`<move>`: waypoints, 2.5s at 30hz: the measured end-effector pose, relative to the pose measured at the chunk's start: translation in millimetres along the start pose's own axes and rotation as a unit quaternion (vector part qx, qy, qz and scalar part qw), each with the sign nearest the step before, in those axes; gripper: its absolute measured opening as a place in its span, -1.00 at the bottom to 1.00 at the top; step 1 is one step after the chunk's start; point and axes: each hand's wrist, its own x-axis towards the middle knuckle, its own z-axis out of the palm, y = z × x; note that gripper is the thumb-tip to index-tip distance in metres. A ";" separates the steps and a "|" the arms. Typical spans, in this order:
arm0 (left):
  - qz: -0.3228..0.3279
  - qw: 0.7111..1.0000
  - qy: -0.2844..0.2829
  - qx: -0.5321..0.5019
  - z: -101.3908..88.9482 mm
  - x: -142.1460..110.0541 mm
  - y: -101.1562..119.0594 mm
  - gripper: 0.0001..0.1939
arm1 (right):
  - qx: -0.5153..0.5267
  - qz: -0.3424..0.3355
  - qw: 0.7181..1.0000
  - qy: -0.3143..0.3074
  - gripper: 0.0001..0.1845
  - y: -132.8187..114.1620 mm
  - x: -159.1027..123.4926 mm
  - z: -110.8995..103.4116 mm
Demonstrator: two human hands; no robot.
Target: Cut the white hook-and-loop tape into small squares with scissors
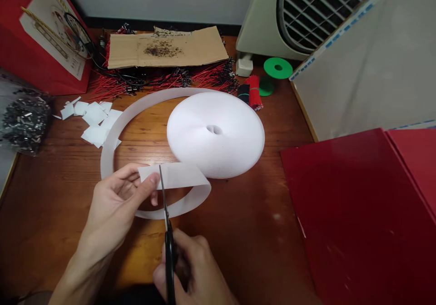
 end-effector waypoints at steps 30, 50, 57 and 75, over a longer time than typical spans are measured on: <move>-0.021 0.999 -0.021 0.011 6.2 -2.1 11.2 -0.73 | -0.004 0.016 1.000 -0.019 -0.12 -15.3 6.3 -7.1; -0.036 0.999 -0.011 -0.005 7.7 0.7 10.5 -0.75 | -0.048 -0.034 0.998 -0.033 -0.19 -13.4 13.5 -6.4; -0.039 0.999 0.001 0.009 4.2 2.8 10.2 -0.72 | -0.046 -0.094 0.994 -0.040 -0.31 9.2 15.4 -3.6; -0.037 0.999 -0.024 -0.008 3.9 -0.3 1.9 -0.82 | -0.001 -0.085 0.996 -0.042 -0.35 1.6 19.7 -0.1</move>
